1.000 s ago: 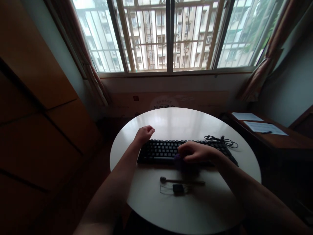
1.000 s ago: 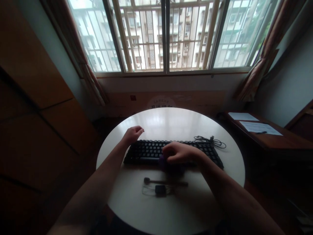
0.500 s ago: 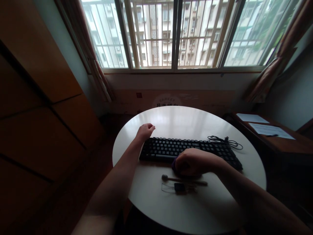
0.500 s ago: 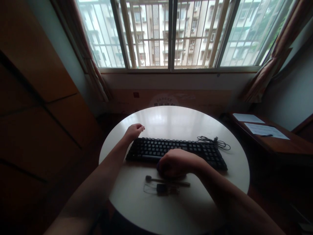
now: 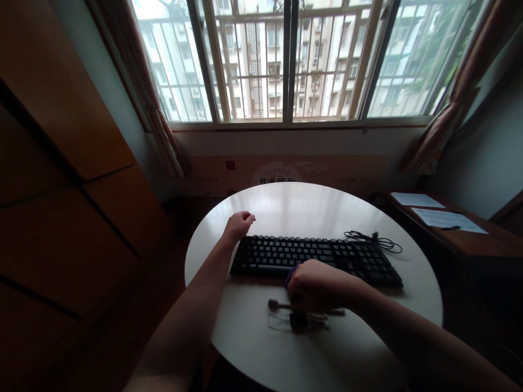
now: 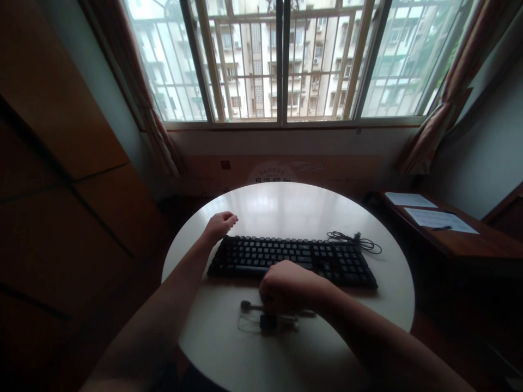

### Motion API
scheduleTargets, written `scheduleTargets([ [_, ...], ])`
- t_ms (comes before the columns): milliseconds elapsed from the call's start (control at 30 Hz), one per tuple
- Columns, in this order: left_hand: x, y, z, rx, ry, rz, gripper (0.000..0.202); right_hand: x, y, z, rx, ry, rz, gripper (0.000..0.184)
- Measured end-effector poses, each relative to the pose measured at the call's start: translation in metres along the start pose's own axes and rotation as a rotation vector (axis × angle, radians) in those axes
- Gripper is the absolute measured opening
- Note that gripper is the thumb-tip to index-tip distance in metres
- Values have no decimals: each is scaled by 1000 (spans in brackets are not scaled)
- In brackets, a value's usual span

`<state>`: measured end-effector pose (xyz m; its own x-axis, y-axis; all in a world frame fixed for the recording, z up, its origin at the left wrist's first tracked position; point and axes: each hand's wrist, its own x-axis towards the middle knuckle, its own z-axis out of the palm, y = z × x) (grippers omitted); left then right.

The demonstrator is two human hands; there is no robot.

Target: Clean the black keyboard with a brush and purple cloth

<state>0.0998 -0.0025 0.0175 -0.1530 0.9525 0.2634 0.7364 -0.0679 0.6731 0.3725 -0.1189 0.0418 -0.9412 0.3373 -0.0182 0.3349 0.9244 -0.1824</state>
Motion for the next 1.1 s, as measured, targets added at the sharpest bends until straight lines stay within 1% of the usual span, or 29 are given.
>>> scheduleTargets([
  [167, 2, 0, 1, -14, -24, 14, 29, 2, -9, -2, -91, 17, 18, 16],
  [300, 2, 0, 2, -20, -32, 50, 28, 5, -14, -1, -131, 1, 51, 14],
  [400, 1, 2, 1, -15, -43, 76, 28, 6, -17, -2, -144, 14, 62, 13],
  [467, -1, 4, 0, 4, -51, 95, 27, 5, -18, -5, -99, 35, 46, 11],
  [533, -4, 8, -3, 46, -47, 122, 27, 2, -15, -12, 21, 93, 19, 8],
  [600, -8, 16, -6, 113, -22, 172, 27, -5, -6, -21, 221, 211, -23, 4],
  [667, -15, 30, -8, 193, 10, 263, 27, -14, 12, -29, 485, 351, -65, 3],
  [733, -28, 49, -8, 235, 1, 385, 25, -25, 35, -34, 770, 486, -36, 10],
  [767, -36, 60, -6, 225, -38, 447, 24, -30, 48, -36, 901, 554, -6, 15],
  [800, -45, 71, -4, 205, -112, 510, 23, -35, 61, -36, 1006, 604, 49, 18],
  [833, -55, 82, 0, 189, -191, 579, 22, -38, 74, -36, 1101, 687, 97, 18],
  [900, -75, 102, 7, 206, -332, 732, 18, -44, 95, -35, 1258, 917, 204, 16],
  [967, -92, 116, 15, 237, -450, 865, 14, -45, 110, -33, 1357, 1074, 318, 18],
  [1033, -105, 124, 21, 252, -506, 953, 12, -44, 120, -30, 1405, 1143, 423, 24],
  [1100, -113, 127, 25, 251, -552, 1018, 13, -39, 125, -25, 1416, 1156, 495, 30],
])
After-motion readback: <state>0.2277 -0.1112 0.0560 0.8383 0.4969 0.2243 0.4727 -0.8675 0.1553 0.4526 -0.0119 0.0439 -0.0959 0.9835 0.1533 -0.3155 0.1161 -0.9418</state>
